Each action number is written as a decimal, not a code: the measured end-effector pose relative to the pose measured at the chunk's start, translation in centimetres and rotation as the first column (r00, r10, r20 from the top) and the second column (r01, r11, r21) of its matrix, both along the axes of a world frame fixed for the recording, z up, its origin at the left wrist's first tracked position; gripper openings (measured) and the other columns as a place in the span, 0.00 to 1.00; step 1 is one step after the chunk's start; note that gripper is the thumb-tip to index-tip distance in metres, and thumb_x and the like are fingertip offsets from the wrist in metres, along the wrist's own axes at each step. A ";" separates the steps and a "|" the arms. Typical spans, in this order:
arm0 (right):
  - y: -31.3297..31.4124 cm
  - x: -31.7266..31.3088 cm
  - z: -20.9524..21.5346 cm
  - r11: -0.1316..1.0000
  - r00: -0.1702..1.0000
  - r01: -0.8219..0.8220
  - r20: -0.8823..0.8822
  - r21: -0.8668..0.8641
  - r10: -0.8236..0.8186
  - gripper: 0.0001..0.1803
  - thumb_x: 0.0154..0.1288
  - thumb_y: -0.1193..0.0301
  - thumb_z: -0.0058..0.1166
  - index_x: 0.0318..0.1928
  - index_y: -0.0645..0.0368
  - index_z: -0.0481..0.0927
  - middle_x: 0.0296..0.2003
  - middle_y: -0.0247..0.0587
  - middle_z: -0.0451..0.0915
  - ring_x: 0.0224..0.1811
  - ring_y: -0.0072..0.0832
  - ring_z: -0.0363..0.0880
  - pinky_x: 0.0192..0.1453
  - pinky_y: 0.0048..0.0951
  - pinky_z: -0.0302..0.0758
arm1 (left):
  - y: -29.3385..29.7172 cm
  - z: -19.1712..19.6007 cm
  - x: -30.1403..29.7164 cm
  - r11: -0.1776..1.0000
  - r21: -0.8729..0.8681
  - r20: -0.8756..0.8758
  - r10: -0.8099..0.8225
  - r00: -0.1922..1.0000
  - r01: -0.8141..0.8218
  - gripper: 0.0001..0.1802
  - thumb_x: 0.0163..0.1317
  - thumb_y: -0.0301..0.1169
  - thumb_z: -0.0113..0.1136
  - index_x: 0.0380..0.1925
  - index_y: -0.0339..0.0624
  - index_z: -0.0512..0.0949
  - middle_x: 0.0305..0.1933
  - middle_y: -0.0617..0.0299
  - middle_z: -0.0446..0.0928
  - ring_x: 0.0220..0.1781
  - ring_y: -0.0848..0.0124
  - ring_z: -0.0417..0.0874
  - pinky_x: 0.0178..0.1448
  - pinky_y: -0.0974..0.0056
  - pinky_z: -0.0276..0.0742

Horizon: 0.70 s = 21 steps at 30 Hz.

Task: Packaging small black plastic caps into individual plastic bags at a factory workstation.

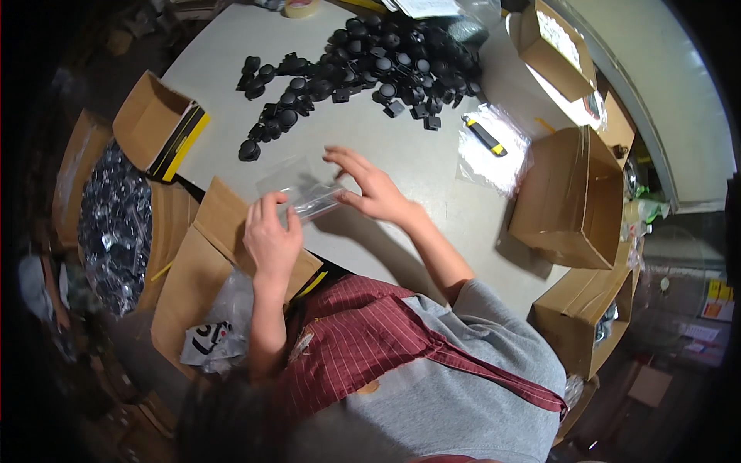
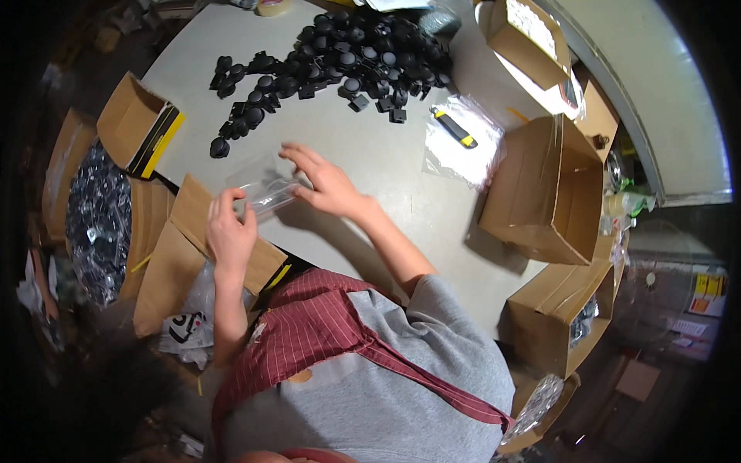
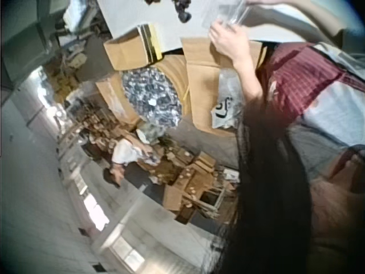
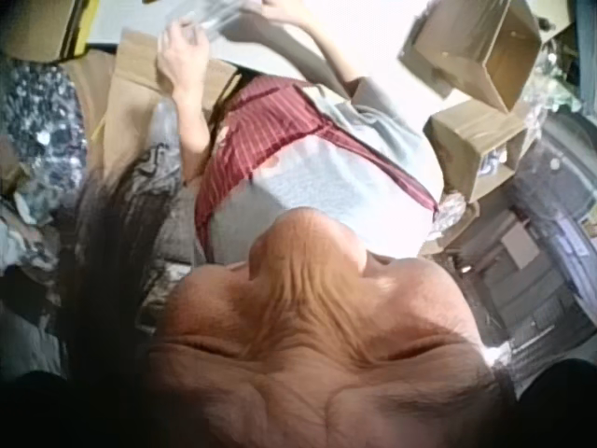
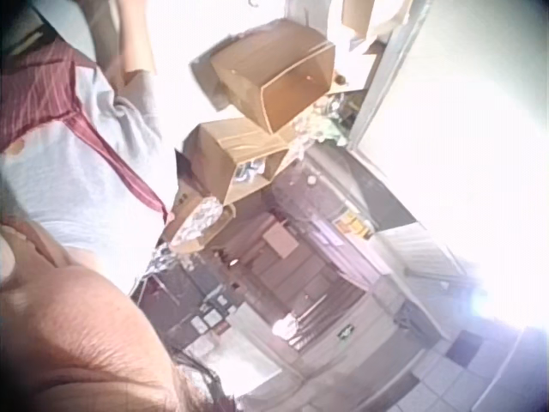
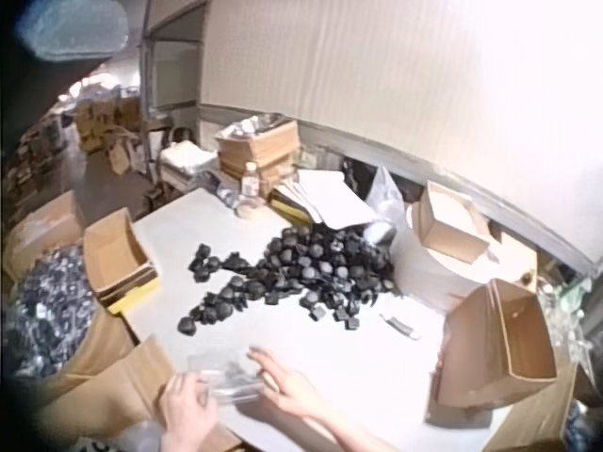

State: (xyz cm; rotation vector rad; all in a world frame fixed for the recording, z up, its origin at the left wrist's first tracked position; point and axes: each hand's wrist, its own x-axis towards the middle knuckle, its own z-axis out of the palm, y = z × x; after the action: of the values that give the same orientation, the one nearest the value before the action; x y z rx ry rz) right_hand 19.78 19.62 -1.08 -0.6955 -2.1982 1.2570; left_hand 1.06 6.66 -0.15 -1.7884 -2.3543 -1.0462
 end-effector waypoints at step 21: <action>0.9 12.0 -10.3 0.709 0.708 0.666 0.104 0.231 -0.698 0.53 0.49 0.73 0.73 0.73 0.66 0.55 0.58 0.59 0.72 0.58 0.52 0.71 0.62 0.44 0.71 | 5.1 -5.9 5.2 0.918 0.164 -0.305 -0.302 0.903 0.362 0.07 0.52 0.25 0.64 0.31 0.49 0.82 0.38 0.65 0.77 0.39 0.63 0.78 0.39 0.61 0.77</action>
State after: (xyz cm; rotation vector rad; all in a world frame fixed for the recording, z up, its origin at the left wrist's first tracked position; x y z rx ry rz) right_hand 31.78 20.51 -11.39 -1.4372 -1.8462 0.6101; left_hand 6.23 11.77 -6.05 -2.1349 -1.7426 -0.9602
